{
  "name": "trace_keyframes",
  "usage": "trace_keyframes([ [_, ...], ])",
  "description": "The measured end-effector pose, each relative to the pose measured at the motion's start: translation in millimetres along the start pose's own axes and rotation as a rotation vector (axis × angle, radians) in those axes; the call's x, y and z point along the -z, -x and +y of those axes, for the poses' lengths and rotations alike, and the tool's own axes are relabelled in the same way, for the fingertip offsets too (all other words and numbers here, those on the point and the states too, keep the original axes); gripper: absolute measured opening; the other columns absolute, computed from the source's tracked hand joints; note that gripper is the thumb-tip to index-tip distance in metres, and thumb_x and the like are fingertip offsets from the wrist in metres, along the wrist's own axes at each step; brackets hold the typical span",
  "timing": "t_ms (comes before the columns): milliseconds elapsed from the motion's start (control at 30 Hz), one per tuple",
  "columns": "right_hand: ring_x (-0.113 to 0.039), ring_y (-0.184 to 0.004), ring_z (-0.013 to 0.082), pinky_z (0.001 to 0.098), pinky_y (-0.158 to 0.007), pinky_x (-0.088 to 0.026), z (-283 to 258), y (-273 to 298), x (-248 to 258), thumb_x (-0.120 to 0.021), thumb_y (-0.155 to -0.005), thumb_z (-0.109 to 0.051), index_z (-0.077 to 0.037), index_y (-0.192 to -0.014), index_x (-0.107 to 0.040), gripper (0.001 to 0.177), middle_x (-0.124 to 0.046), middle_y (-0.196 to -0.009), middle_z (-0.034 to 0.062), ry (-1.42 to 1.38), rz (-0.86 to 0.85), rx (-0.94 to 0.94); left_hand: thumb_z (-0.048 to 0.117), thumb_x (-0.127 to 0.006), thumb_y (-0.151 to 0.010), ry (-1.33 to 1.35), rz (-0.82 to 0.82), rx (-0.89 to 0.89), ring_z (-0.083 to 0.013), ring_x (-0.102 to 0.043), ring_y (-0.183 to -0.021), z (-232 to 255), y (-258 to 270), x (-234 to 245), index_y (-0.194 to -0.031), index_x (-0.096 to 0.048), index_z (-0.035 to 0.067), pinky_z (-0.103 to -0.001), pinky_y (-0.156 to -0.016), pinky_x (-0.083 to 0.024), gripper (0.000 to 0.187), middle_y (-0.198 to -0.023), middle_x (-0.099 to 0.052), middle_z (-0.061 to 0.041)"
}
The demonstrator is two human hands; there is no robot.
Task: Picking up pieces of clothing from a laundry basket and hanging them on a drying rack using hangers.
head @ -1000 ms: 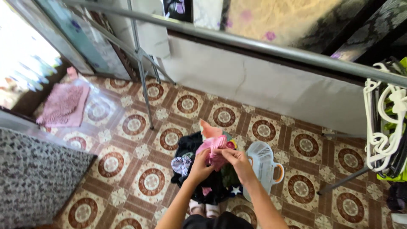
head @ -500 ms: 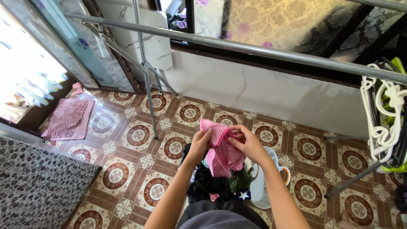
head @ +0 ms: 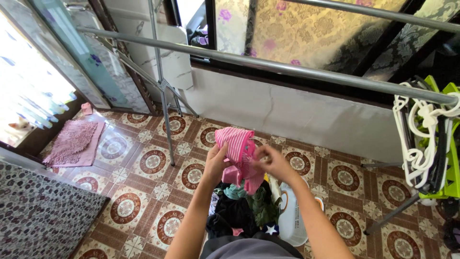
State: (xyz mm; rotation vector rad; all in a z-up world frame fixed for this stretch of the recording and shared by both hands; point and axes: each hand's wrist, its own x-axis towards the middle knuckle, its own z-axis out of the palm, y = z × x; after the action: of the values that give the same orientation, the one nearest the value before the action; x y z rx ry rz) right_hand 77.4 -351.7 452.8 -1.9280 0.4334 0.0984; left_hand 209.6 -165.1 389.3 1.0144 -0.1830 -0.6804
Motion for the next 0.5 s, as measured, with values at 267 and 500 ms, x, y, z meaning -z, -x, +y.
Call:
trace_keyframes([
  [267, -0.071, -0.085, 0.0216, 0.0347, -0.075, -0.056, 56, -19, 21, -0.06, -0.096, -0.04, -0.012, -0.125, -0.064, 0.04, -0.075, -0.1, 0.0105, 0.255, -0.018, 0.122, 0.019, -0.047, -0.103, 0.379, 0.079, 0.035, -0.0215, -0.07, -0.097, 38, 17, -23, -0.128, -0.055, 0.003, -0.041, -0.087, -0.06, 0.031, -0.109, -0.072, -0.01],
  [500, -0.072, -0.101, 0.0194, 0.0366, -0.085, -0.062, -1, 4, 26, -0.028, -0.101, -0.05, -0.017, -0.144, -0.052, 0.059, -0.064, -0.124, 0.0087, -0.357, -0.124, -0.13, 0.007, -0.039, -0.081, 0.397, -0.111, 0.243, -0.0268, -0.074, -0.098, 31, 19, -29, -0.115, -0.061, -0.001, -0.044, -0.092, -0.06, 0.042, -0.109, -0.074, -0.015],
])
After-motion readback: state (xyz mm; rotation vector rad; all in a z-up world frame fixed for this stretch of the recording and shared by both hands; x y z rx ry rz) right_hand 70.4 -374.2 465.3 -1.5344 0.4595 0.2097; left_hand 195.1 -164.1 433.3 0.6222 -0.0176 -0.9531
